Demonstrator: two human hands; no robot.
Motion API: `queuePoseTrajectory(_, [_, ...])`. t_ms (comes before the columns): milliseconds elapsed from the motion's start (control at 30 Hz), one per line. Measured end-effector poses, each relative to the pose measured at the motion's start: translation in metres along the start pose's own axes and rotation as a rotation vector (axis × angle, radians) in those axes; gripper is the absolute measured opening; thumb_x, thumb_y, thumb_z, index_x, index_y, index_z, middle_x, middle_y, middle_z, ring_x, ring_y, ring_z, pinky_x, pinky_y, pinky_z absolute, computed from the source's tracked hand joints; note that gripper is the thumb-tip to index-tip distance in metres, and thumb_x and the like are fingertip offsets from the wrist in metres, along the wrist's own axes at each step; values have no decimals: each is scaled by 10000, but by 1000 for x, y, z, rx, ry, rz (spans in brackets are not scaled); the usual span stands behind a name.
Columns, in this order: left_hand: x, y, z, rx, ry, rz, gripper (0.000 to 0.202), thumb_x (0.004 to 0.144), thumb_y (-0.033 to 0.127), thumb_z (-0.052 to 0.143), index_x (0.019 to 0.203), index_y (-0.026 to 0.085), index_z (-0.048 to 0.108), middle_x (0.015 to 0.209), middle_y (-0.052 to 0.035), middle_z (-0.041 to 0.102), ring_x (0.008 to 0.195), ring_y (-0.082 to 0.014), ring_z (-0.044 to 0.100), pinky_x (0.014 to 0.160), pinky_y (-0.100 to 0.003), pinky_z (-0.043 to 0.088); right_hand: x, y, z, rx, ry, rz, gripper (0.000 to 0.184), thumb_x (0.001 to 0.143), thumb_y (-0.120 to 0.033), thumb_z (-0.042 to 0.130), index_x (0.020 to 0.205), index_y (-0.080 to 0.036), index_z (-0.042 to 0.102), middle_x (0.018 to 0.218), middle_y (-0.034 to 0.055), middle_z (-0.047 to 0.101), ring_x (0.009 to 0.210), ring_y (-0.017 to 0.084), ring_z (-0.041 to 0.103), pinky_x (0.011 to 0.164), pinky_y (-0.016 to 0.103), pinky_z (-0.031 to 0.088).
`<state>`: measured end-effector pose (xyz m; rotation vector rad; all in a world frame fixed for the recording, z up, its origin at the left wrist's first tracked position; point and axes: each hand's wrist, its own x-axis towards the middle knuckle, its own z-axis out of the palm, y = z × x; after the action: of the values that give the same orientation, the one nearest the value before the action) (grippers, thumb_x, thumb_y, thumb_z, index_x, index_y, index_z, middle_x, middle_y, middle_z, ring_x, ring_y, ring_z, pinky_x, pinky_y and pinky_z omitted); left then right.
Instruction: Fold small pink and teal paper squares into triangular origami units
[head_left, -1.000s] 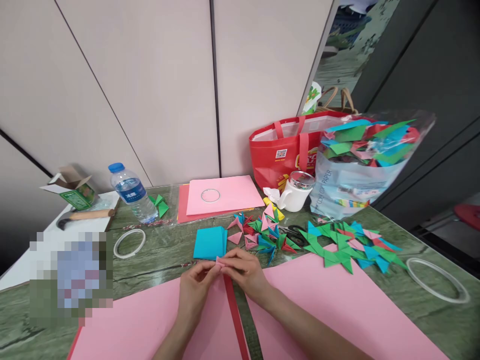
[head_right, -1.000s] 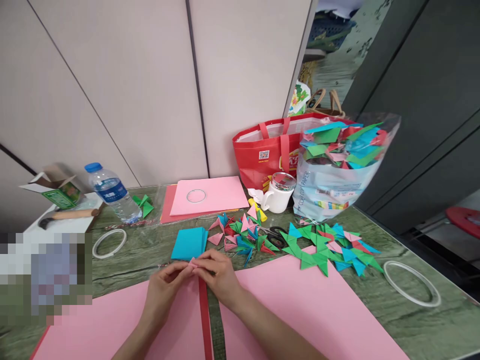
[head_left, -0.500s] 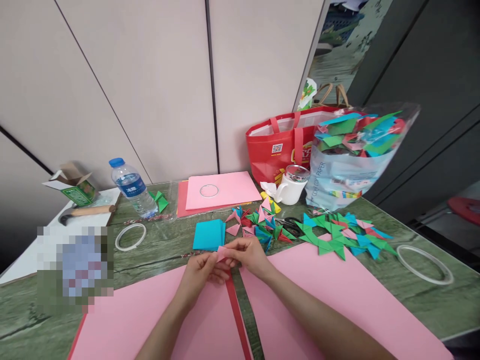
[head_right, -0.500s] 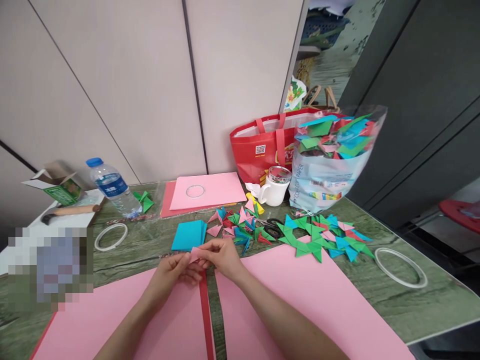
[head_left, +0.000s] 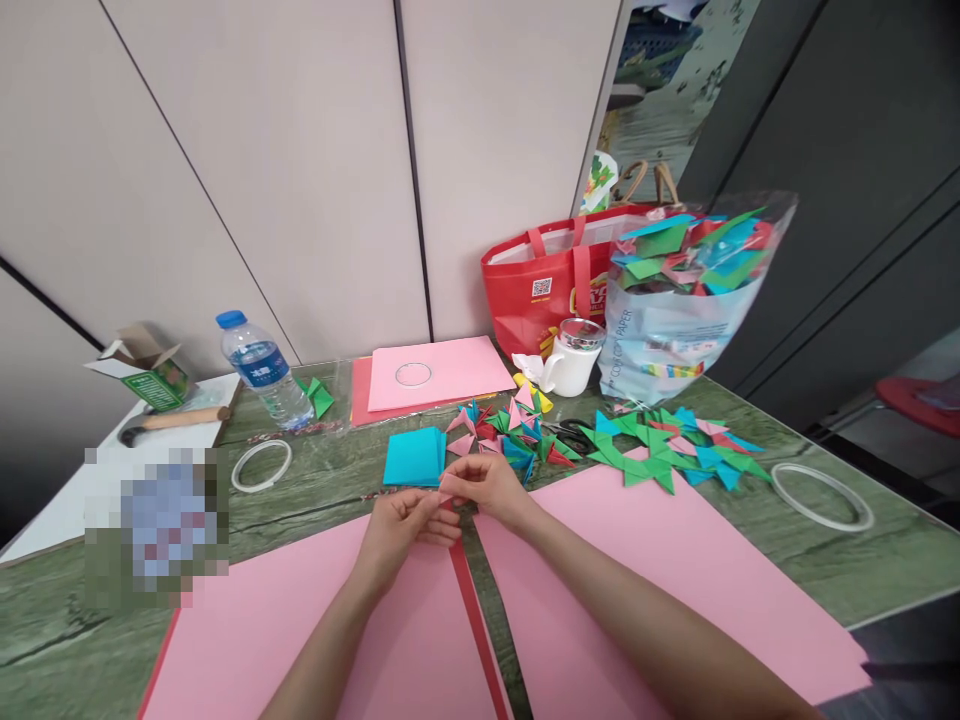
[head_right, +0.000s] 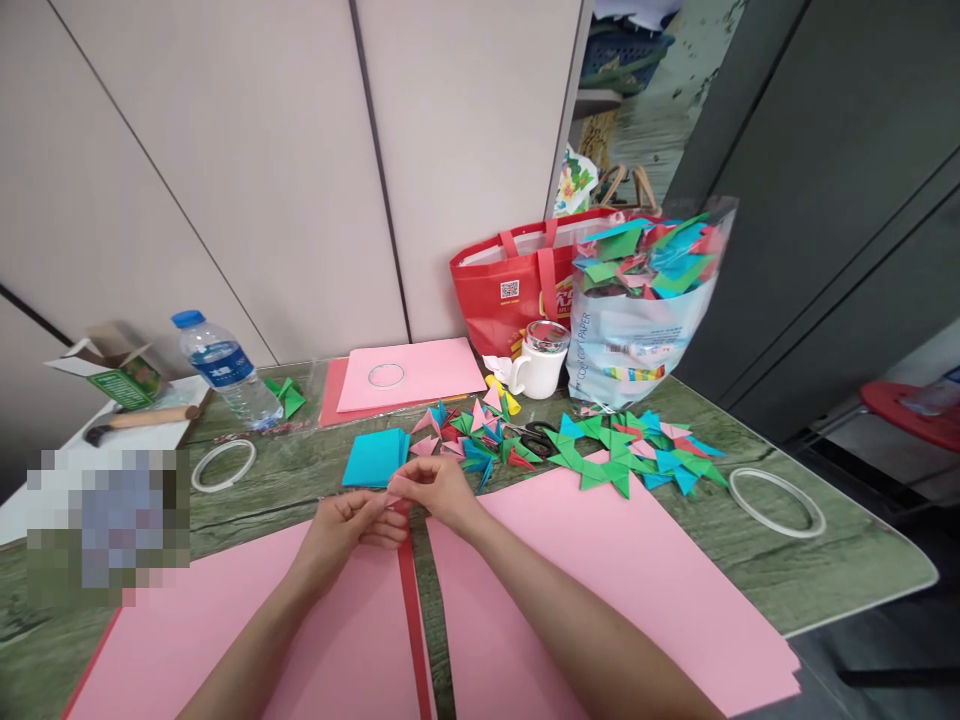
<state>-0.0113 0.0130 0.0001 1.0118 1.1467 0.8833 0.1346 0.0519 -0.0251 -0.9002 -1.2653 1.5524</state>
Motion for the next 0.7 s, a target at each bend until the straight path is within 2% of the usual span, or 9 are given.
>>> queuePoseTrajectory(167, [2, -5, -3, -80, -44, -4, 426, 695, 507, 576, 751, 87, 619, 720, -133, 712, 629, -248, 675, 629, -392, 543, 1, 1, -1, -11, 19, 19, 271, 575, -375, 711, 669, -132, 634, 577, -25, 588, 466, 68, 502, 490, 211, 461])
queuePoseTrajectory(333, [1, -4, -5, -36, -57, -17, 355, 681, 411, 641, 779, 70, 641, 733, -130, 715, 673, -242, 676, 658, -369, 547, 2, 4, -4, -41, -66, 7, 289, 598, -404, 689, 687, -136, 629, 604, -14, 601, 531, 93, 543, 528, 224, 466])
queuePoseTrajectory(467, [1, -4, -1, -14, -7, 6, 316, 645, 380, 676, 763, 88, 645, 721, -104, 718, 672, -241, 677, 665, -374, 551, 1, 2, -6, -78, -126, -33, 280, 638, -408, 662, 705, -138, 631, 634, -1, 616, 558, 103, 553, 552, 233, 461])
queuePoseTrajectory(700, [-1, -5, 4, 81, 69, 97, 300, 631, 414, 663, 681, 121, 627, 644, -73, 709, 613, -225, 673, 620, -351, 554, 1, 0, -8, -203, -118, -143, 214, 677, -351, 648, 688, -137, 643, 624, 5, 603, 546, 99, 520, 527, 218, 417])
